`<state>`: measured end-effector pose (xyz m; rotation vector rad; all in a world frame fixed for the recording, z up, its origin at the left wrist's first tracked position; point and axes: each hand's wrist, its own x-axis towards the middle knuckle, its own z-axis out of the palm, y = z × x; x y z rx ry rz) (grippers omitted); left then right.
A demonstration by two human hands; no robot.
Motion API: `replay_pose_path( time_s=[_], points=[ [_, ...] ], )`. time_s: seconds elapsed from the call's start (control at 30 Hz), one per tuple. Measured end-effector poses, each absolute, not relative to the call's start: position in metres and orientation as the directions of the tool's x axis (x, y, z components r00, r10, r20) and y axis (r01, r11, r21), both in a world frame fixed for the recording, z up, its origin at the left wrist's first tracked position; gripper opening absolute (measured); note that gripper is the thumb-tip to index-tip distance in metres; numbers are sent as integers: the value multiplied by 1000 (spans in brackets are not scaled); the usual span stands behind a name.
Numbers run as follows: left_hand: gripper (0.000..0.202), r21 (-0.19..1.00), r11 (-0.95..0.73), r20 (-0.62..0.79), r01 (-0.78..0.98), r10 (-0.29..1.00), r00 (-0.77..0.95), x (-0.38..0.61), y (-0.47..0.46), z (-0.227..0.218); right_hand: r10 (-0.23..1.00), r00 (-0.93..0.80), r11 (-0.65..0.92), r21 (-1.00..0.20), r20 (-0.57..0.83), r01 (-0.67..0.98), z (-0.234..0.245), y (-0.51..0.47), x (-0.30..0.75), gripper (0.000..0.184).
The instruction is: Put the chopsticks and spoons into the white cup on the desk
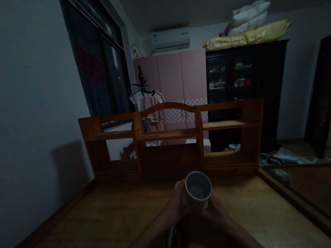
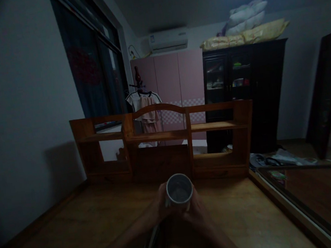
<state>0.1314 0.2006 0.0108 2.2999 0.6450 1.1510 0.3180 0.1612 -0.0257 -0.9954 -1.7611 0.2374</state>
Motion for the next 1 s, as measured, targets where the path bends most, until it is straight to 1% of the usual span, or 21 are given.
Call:
replay_pose_path(
  time_s=[0.07, 0.1, 0.13, 0.17, 0.23, 0.3, 0.33, 0.4, 0.47, 0.57, 0.67, 0.77, 0.83, 0.93, 1.0],
  points=[
    [87, 598, -782, 571, 176, 569, 591, 119, 208, 8, 684, -83, 649, -552, 725, 523, -23, 166, 321, 76],
    [87, 597, -780, 574, 187, 578, 580, 111, 214, 5, 671, -60, 647, -544, 739, 534, -21, 169, 323, 76],
    [82, 607, -766, 583, 211, 610, 537, 102, 223, 2, 657, -32, 641, -536, 753, 548, -19, 172, 325, 76],
    [73, 637, -734, 593, 235, 662, 459, 94, 232, -1, 640, -3, 633, -525, 768, 570, -17, 174, 329, 75],
    [51, 742, -621, 579, 252, 783, 227, 80, 249, -11, 604, 35, 613, -492, 796, 618, -15, 178, 336, 72],
    [45, 838, -505, 516, 205, 857, 1, 71, 263, -23, 567, 51, 601, -455, 822, 658, -15, 180, 343, 69],
    [44, 868, -463, 480, 178, 874, -69, 69, 267, -29, 551, 63, 592, -444, 832, 673, -16, 181, 345, 67],
    [41, 901, -406, 425, 153, 898, -117, 66, 274, -42, 540, 110, 556, -452, 834, 697, -21, 183, 346, 63],
    [37, 916, -367, 385, 164, 918, -96, 65, 279, -52, 566, 191, 491, -514, 802, 704, -27, 184, 344, 60],
    [30, 924, -334, 346, 187, 938, -38, 63, 283, -61, 651, 266, 418, -628, 711, 656, -33, 186, 338, 56],
    [30, 920, -334, 333, 207, 942, 38, 62, 284, -66, 724, 241, 407, -682, 646, 607, -36, 186, 335, 57],
    [34, 910, -336, 318, 241, 941, 112, 64, 278, -66, 772, 240, 373, -725, 588, 579, -39, 188, 335, 65],
    [35, 870, -372, 342, 325, 928, 147, 66, 270, -63, 798, 246, 341, -750, 549, 566, -41, 189, 336, 68],
    [36, 745, -474, 421, 470, 880, 220, 70, 256, -55, 821, 251, 303, -764, 513, 569, -46, 190, 338, 66],
    [36, 685, -529, 453, 502, 848, 275, 72, 249, -49, 828, 250, 297, -772, 501, 562, -50, 193, 340, 66]
  ],
)
